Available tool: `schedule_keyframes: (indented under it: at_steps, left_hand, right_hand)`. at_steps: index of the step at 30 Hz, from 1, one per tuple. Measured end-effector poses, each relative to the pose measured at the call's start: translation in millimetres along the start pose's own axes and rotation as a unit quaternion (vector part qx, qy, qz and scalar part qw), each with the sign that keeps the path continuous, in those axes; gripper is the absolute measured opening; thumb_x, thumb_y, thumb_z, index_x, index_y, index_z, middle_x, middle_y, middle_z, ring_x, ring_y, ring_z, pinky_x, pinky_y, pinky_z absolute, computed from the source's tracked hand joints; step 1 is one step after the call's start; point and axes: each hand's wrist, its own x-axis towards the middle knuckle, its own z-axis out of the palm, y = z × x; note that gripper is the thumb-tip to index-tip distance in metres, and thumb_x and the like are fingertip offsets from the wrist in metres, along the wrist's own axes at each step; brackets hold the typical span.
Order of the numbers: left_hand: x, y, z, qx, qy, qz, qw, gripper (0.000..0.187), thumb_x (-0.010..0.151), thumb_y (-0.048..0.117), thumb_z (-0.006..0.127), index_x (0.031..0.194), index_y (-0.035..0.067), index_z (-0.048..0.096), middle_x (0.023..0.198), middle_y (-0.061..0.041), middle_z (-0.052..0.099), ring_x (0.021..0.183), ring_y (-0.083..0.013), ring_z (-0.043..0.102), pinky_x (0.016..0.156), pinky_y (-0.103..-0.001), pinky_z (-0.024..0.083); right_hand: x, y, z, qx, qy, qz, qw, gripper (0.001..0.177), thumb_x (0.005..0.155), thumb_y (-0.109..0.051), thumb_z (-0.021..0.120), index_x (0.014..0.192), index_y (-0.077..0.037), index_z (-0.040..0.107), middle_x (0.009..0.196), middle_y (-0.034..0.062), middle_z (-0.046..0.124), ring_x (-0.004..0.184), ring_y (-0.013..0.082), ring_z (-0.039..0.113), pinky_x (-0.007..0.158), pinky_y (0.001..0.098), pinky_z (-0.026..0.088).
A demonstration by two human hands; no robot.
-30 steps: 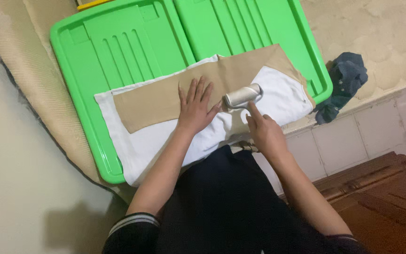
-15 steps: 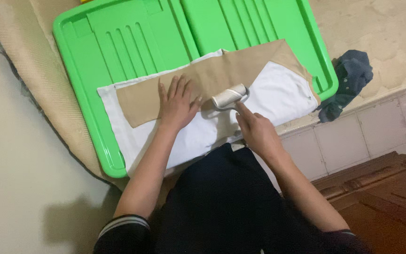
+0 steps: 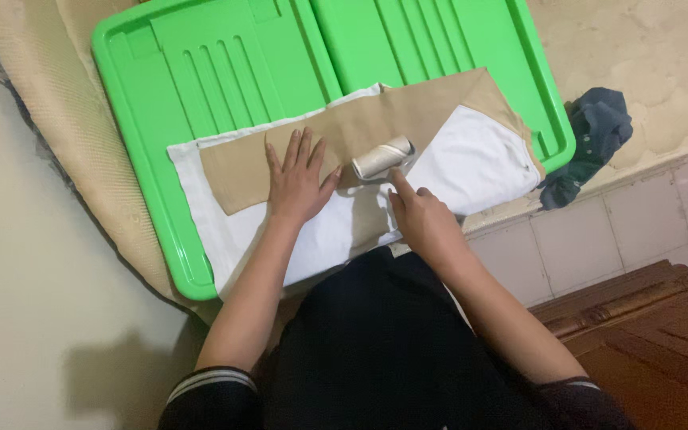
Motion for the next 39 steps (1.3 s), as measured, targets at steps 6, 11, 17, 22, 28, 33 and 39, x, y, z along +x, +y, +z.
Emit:
schedule_keyframes:
  at_steps: [6, 11, 17, 22, 28, 33, 39]
  left_hand:
    - [-0.4, -3.6, 3.6, -0.003, 0.007, 0.001, 1.000, 0.068, 0.100, 0.053, 0.051, 0.151, 0.009, 0.049, 0.165, -0.016, 0.034, 0.155, -0.0300, 0.023, 0.119, -0.071, 0.005]
    - [-2.0, -6.0, 9.4, 0.015, 0.012, 0.005, 1.000, 0.065, 0.103, 0.053, 0.050, 0.152, 0.009, 0.050, 0.166, -0.014, 0.033, 0.156, -0.0294, 0.022, 0.120, -0.072, 0.006]
    - [-2.8, -5.9, 9.1, 0.010, 0.019, 0.007, 1.000, 0.067, 0.097, 0.049, 0.053, 0.152, 0.011, 0.050, 0.164, -0.014, 0.033, 0.154, -0.0299, 0.024, 0.118, -0.072, 0.007]
    - [-3.7, -5.2, 5.0, -0.007, 0.017, 0.000, 1.000, 0.063, 0.098, 0.046, 0.054, 0.149, 0.010, 0.052, 0.165, -0.014, 0.034, 0.154, -0.0296, 0.026, 0.119, -0.071, 0.007]
    - [-4.4, -6.2, 5.6, -0.028, 0.039, -0.001, 0.999, 0.055, 0.101, 0.039, 0.053, 0.147, 0.009, 0.055, 0.163, -0.015, 0.037, 0.154, -0.0292, 0.028, 0.122, -0.068, 0.007]
    - [-6.8, -6.7, 6.7, -0.057, 0.058, -0.006, 0.997, 0.053, 0.103, 0.040, 0.054, 0.145, 0.009, 0.057, 0.162, -0.015, 0.041, 0.154, -0.0280, 0.030, 0.123, -0.066, 0.008]
    - [-7.4, -8.5, 8.8, -0.037, 0.063, 0.002, 0.997, 0.050, 0.102, 0.039, 0.057, 0.141, 0.008, 0.060, 0.161, -0.016, 0.043, 0.154, -0.0280, 0.030, 0.124, -0.066, 0.009]
  right_hand:
    - [-14.4, 1.3, -14.5, 0.005, -0.069, 0.023, 0.997, 0.046, 0.099, -0.028, 0.053, 0.143, -0.015, 0.052, 0.072, 0.0301, 0.068, 0.072, 0.0506, 0.068, 0.069, 0.0614, 0.051]
    - [9.3, -12.3, -13.1, -0.022, -0.062, 0.049, 0.997, 0.039, 0.101, -0.031, 0.052, 0.137, -0.021, 0.058, 0.075, 0.0288, 0.069, 0.075, 0.0505, 0.068, 0.070, 0.0611, 0.052]
    - [24.6, -11.4, -9.4, -0.011, -0.034, 0.027, 0.999, 0.041, 0.097, -0.030, 0.053, 0.136, -0.018, 0.061, 0.078, 0.0296, 0.068, 0.076, 0.0510, 0.067, 0.072, 0.0609, 0.052]
    - [38.8, -8.5, -14.7, -0.076, -0.072, 0.025, 0.994, 0.028, 0.100, -0.028, 0.051, 0.117, -0.015, 0.068, 0.082, 0.0258, 0.071, 0.079, 0.0489, 0.069, 0.075, 0.0615, 0.053]
    - [69.7, -13.0, 1.2, -0.033, 0.010, -0.012, 0.999, 0.036, 0.098, -0.030, 0.054, 0.130, -0.017, 0.063, 0.081, 0.0284, 0.069, 0.075, 0.0530, 0.065, 0.070, 0.0637, 0.050]
    - [70.7, -13.7, 2.4, -0.075, -0.019, 0.004, 0.997, 0.038, 0.098, -0.029, 0.054, 0.134, -0.020, 0.062, 0.080, 0.0285, 0.069, 0.077, 0.0510, 0.067, 0.070, 0.0622, 0.051]
    - [98.6, -14.9, 11.3, 0.000, 0.022, -0.047, 0.999, 0.039, 0.101, -0.030, 0.054, 0.137, -0.016, 0.062, 0.079, 0.0276, 0.068, 0.076, 0.0490, 0.066, 0.070, 0.0612, 0.050]
